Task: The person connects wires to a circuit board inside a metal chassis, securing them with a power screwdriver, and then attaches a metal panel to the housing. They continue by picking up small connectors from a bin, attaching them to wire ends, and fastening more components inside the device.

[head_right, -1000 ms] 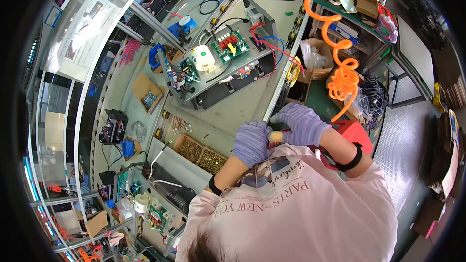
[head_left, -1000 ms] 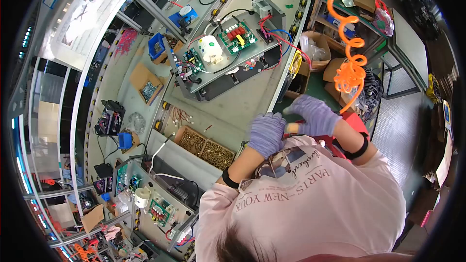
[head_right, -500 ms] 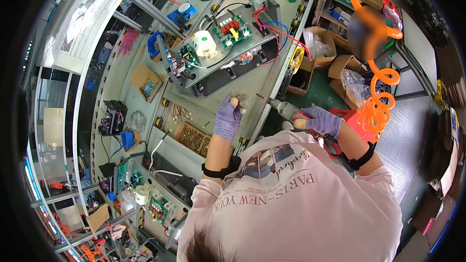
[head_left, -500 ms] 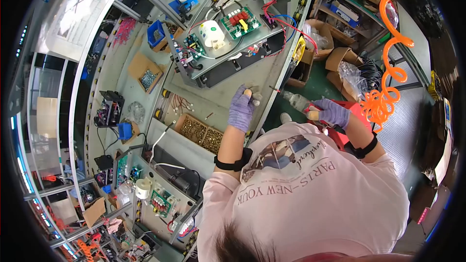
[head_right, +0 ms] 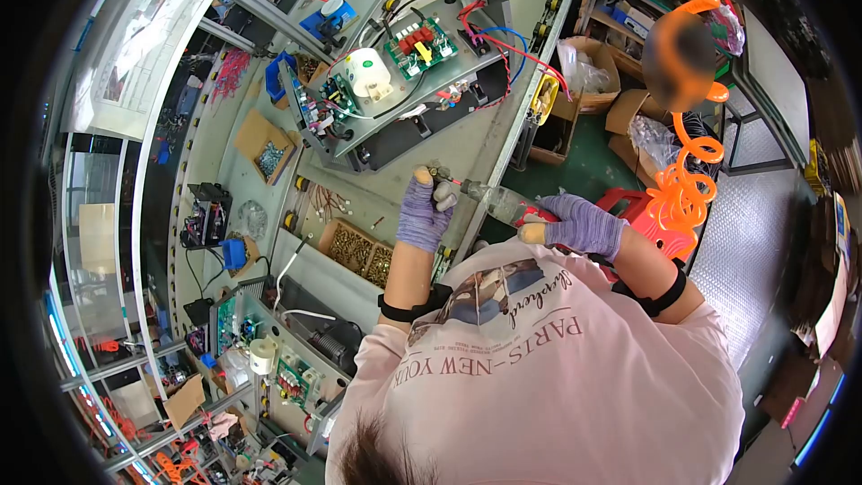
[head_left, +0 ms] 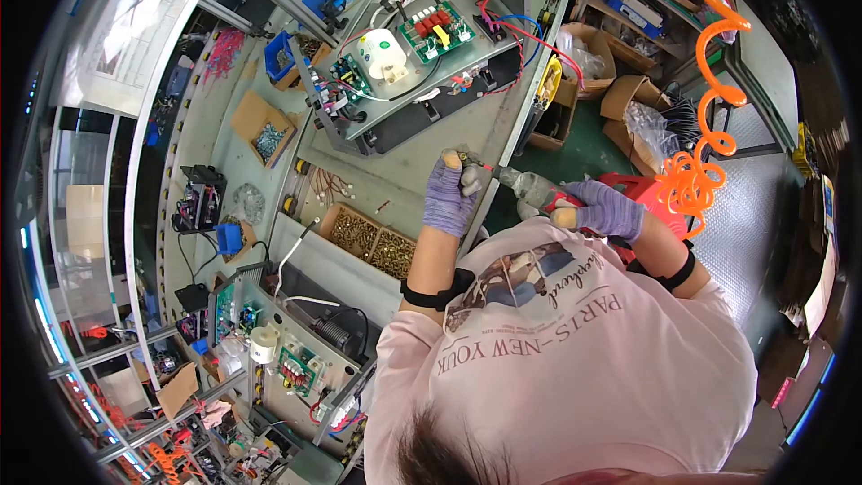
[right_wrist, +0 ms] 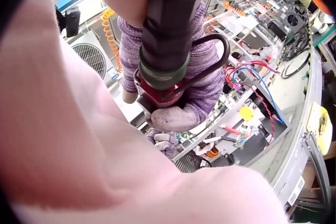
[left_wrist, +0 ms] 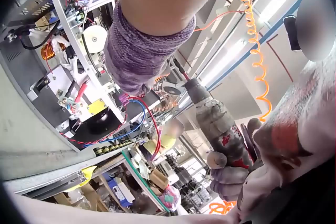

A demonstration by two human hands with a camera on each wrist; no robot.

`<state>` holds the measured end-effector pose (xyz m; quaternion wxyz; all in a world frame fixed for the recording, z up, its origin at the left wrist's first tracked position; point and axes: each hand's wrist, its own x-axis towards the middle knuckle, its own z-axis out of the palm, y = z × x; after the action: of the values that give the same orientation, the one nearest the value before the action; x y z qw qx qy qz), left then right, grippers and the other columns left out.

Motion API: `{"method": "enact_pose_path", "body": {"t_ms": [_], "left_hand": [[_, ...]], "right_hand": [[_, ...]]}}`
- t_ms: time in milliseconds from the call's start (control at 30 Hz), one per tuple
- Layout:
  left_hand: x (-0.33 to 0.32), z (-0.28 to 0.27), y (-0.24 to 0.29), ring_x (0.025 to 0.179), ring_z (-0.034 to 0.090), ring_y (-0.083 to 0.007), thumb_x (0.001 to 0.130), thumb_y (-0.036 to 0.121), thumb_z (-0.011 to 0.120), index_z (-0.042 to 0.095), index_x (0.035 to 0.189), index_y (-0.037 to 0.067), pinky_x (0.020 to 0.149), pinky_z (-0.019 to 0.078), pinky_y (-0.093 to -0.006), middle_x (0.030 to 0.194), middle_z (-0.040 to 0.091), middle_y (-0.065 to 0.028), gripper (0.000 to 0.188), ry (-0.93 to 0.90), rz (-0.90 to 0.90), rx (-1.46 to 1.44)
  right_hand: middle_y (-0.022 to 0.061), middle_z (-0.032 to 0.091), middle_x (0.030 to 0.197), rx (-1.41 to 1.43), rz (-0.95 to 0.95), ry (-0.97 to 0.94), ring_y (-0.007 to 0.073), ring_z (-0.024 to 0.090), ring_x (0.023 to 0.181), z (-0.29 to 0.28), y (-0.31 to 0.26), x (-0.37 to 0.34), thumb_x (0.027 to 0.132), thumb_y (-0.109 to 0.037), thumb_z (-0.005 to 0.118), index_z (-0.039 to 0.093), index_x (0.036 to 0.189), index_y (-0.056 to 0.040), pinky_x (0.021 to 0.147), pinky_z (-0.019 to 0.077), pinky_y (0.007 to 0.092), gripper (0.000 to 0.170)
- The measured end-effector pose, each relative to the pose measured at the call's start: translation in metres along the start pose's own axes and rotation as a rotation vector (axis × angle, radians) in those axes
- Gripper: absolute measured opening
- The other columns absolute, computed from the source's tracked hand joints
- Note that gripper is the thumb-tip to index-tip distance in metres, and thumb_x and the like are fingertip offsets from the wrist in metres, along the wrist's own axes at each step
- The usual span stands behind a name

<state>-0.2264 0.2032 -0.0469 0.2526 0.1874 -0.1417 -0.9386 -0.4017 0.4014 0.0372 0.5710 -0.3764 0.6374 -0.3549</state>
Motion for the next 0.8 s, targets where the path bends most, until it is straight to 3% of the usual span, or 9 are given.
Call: {"method": "enact_pose_path", "body": {"t_ms": [133,433,533,600,633,700,733,767,800], "left_hand": [[-0.002,0.004,0.000,0.049,0.041,-0.0096,0.077,0.024,0.065,0.057,0.092,0.006,0.043,0.0339,-0.0206,0.080,0.058,-0.0045,0.024,-0.017,0.047,0.129],[-0.002,0.012,0.007,0.048,0.041,-0.0077,0.079,0.015,0.064,0.059,0.095,0.005,0.041,0.0314,-0.0190,0.077,0.060,-0.0081,0.019,0.163,0.192,0.610],[0.005,0.011,0.007,0.046,0.040,-0.0084,0.083,0.022,0.059,0.059,0.098,0.006,0.041,0.0323,-0.0205,0.073,0.059,-0.0078,0.022,0.101,0.232,0.778],[0.017,-0.002,0.003,0.047,0.042,-0.0107,0.085,0.029,0.054,0.057,0.100,0.006,0.041,0.0336,-0.0225,0.070,0.058,-0.0072,0.028,-0.002,-0.100,0.174],[0.023,-0.002,-0.002,0.047,0.042,-0.0107,0.085,0.029,0.054,0.057,0.100,0.006,0.041,0.0336,-0.0225,0.070,0.058,-0.0072,0.028,-0.009,-0.107,0.178],[0.043,-0.001,-0.016,0.048,0.045,-0.0139,0.085,0.036,0.051,0.056,0.102,0.007,0.043,0.0345,-0.0233,0.070,0.056,-0.0059,0.035,0.174,-0.223,0.311],[0.094,-0.091,-0.030,0.056,0.051,-0.0139,0.082,0.025,0.056,0.056,0.104,0.006,0.048,0.0397,-0.0236,0.076,0.057,-0.0039,0.028,0.266,-0.273,0.348],[0.101,-0.068,-0.041,0.056,0.051,-0.0139,0.082,0.025,0.056,0.056,0.104,0.006,0.048,0.0397,-0.0236,0.076,0.057,-0.0039,0.028,0.246,-0.288,0.353],[0.100,-0.028,-0.055,0.061,0.053,-0.0128,0.081,0.020,0.058,0.056,0.104,0.005,0.053,0.0421,-0.0232,0.080,0.058,-0.0031,0.027,0.159,-0.121,0.667]], "right_hand": [[0.0098,0.057,0.073,-0.036,-0.007,-0.020,0.0137,0.055,0.061,-0.001,-0.003,0.002,0.072,-0.028,0.065,0.054,0.104,0.0024,0.054,0.0444,0.0276,0.046],[0.0187,0.057,0.077,-0.263,0.008,0.071,0.0283,0.056,0.072,0.001,-0.008,0.001,0.072,-0.034,0.064,0.054,0.102,0.0038,0.069,0.0442,0.0340,0.049],[0.0181,0.056,0.076,-0.236,-0.084,0.125,0.0270,0.055,0.070,-0.001,0.010,0.003,0.072,-0.034,0.064,0.054,0.099,0.0047,0.068,0.0442,0.0342,0.048],[0.0148,0.056,0.073,-0.156,-0.069,0.097,0.0208,0.054,0.067,0.000,0.004,0.002,0.072,-0.033,0.066,0.055,0.097,0.0047,0.066,0.0440,0.0305,0.047],[0.0148,0.056,0.073,-0.154,-0.070,0.108,0.0208,0.054,0.067,-0.001,0.003,0.001,0.072,-0.033,0.066,0.055,0.097,0.0047,0.066,0.0440,0.0305,0.047],[0.0097,0.055,0.070,0.008,-0.023,0.103,0.0142,0.052,0.063,-0.003,0.003,-0.006,0.072,-0.033,0.067,0.056,0.095,0.0028,0.061,0.0435,0.0271,0.044],[0.0097,0.055,0.070,0.009,-0.021,0.127,0.0142,0.052,0.063,-0.005,0.004,-0.010,0.072,-0.033,0.067,0.056,0.095,0.0028,0.061,0.0435,0.0271,0.044],[0.0073,0.055,0.069,0.099,-0.004,0.154,0.0118,0.050,0.061,-0.007,0.007,-0.015,0.072,-0.033,0.068,0.057,0.094,0.0020,0.058,0.0426,0.0259,0.043],[0.0049,0.055,0.068,0.187,0.012,0.177,0.0093,0.049,0.060,-0.009,0.009,-0.020,0.072,-0.033,0.069,0.058,0.092,0.0012,0.055,0.0417,0.0248,0.042]]}}
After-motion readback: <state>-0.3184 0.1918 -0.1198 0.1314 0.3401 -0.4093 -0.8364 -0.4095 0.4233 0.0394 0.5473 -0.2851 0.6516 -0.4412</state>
